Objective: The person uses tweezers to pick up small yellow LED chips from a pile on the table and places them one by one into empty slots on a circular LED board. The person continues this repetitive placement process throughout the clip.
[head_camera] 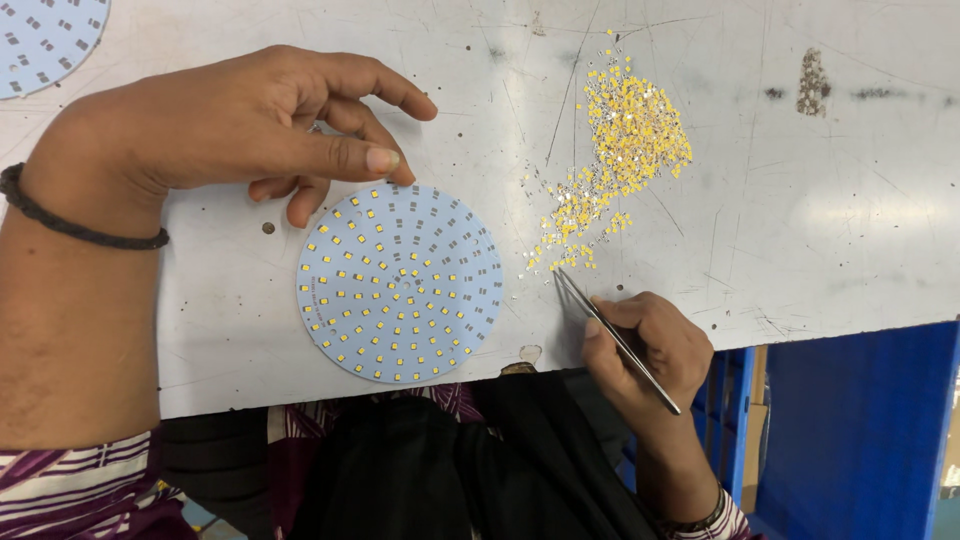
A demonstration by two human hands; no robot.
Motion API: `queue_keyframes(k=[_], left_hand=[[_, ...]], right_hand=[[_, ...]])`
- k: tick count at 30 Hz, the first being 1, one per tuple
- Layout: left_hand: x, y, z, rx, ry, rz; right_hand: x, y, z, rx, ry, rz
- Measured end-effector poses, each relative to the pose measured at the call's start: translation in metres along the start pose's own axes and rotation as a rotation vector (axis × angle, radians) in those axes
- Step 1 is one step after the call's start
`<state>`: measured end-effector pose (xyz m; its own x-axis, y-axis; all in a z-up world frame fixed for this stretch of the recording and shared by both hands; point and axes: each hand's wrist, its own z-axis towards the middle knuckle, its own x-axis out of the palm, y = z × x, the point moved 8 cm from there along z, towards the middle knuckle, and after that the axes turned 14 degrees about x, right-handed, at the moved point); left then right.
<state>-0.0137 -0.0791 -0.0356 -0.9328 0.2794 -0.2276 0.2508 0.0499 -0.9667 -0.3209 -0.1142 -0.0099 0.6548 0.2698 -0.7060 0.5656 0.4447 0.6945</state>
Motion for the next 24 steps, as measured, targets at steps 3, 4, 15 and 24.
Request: queue_keyframes(k=[3, 4, 15, 24], left_hand=[[0.001, -0.002, -0.001, 0.040, 0.001, -0.014], [0.001, -0.003, -0.001, 0.052, 0.006, -0.014], [-0.002, -0.003, -0.006, 0.083, -0.006, 0.021], [-0.002, -0.006, -0.008, 0.034, -0.068, 0.034]], right_hand=[[0.002, 0.000, -0.001, 0.001, 0.017, 0.018], [0.002, 0.002, -0.002, -0.016, 0.016, 0.010], [0.028, 0.038, -0.025, -0.351, 0.204, 0.113], [0.038, 0.042, -0.024, -0.316, 0.222, 0.060]])
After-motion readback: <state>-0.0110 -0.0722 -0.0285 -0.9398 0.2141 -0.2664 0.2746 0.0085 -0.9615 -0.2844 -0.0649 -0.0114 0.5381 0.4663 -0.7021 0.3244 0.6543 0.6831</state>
